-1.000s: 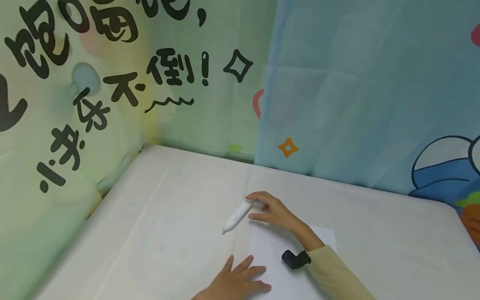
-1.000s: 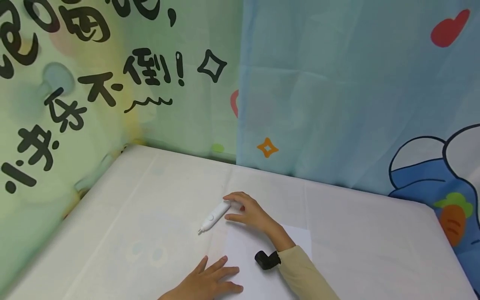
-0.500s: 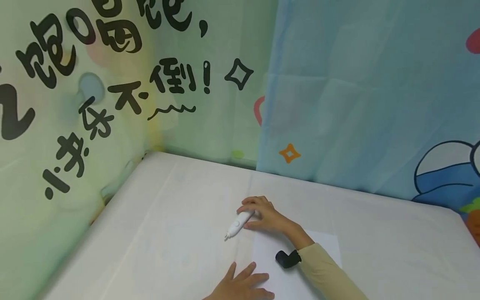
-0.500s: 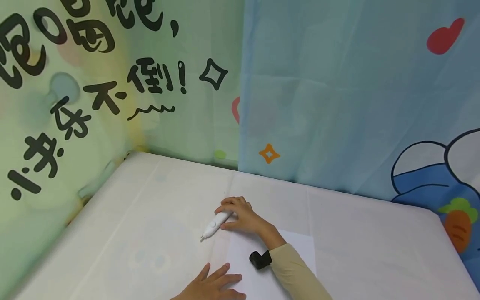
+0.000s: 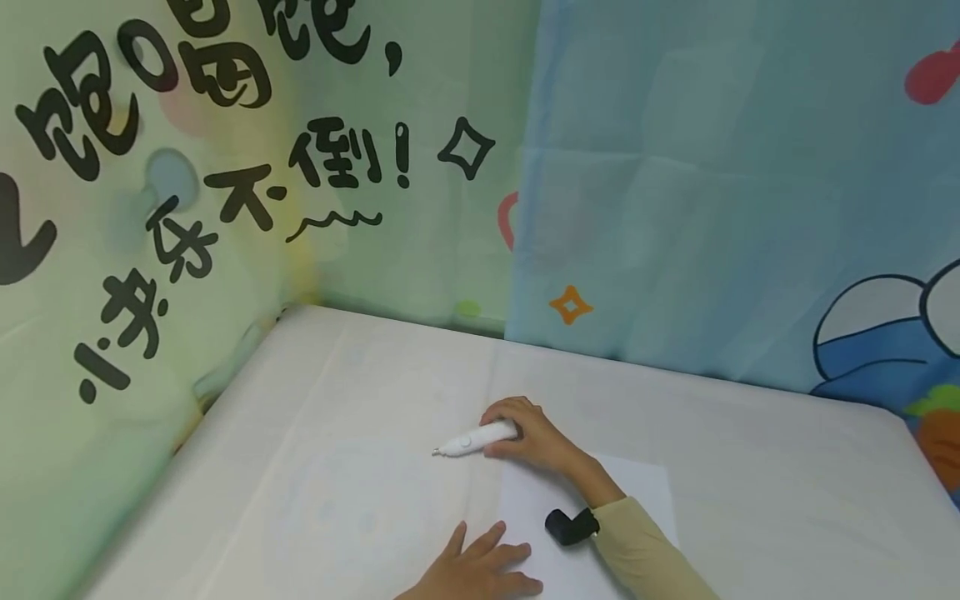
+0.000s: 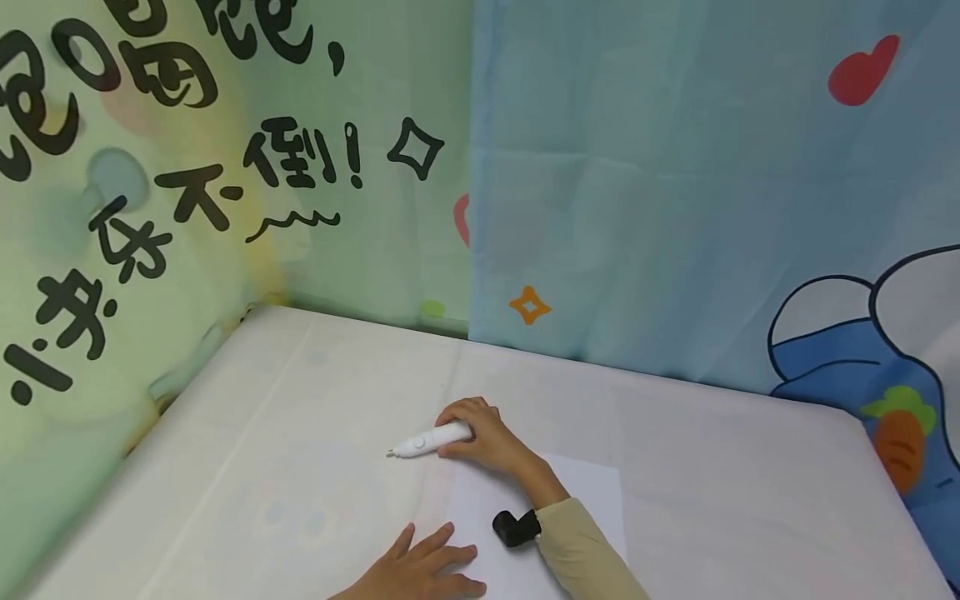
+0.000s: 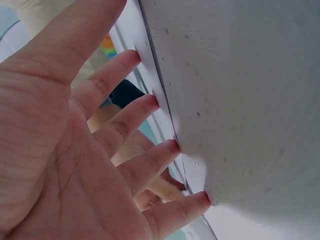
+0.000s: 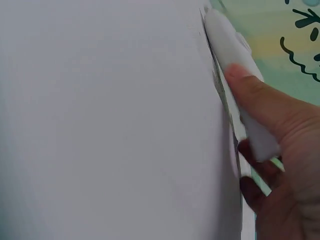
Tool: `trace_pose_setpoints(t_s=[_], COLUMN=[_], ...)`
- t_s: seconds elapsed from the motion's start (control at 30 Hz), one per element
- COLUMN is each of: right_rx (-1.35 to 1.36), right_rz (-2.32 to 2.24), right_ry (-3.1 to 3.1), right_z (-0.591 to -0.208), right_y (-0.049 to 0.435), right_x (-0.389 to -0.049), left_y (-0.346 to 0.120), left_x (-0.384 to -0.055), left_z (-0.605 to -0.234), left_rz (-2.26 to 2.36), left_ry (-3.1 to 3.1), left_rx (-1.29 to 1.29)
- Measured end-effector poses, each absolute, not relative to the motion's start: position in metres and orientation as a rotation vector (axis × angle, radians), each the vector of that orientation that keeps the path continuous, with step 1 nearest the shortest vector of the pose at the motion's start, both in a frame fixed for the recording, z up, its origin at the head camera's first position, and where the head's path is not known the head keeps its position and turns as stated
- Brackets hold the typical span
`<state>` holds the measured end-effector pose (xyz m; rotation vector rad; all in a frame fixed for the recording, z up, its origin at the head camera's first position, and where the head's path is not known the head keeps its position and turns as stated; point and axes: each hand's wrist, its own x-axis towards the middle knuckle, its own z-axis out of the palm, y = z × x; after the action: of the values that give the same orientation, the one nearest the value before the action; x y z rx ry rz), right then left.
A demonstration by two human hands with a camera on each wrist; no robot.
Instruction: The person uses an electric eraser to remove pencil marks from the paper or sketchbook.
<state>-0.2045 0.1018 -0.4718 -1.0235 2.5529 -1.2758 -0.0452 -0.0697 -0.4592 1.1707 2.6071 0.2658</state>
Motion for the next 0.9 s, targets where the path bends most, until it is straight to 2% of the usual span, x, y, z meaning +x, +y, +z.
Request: trace_pose_setpoints(t_s=[0.5, 0.9], right_rx=[-0.728, -0.241], right_rz=[-1.790, -2.069], right_ry=[2.404, 2.196], right_z=[-0.474, -0.454], right_y=[0.102, 0.105], right_x=[-0.196, -0.186], left_y=[-0.069, -0.067], left_x=[-0.047, -0.049], left_z=[-0.464, -0.461], left_rz=[0.222, 0.317], left_ry=[2.601, 2.519], left_rx=[1.199, 1.151])
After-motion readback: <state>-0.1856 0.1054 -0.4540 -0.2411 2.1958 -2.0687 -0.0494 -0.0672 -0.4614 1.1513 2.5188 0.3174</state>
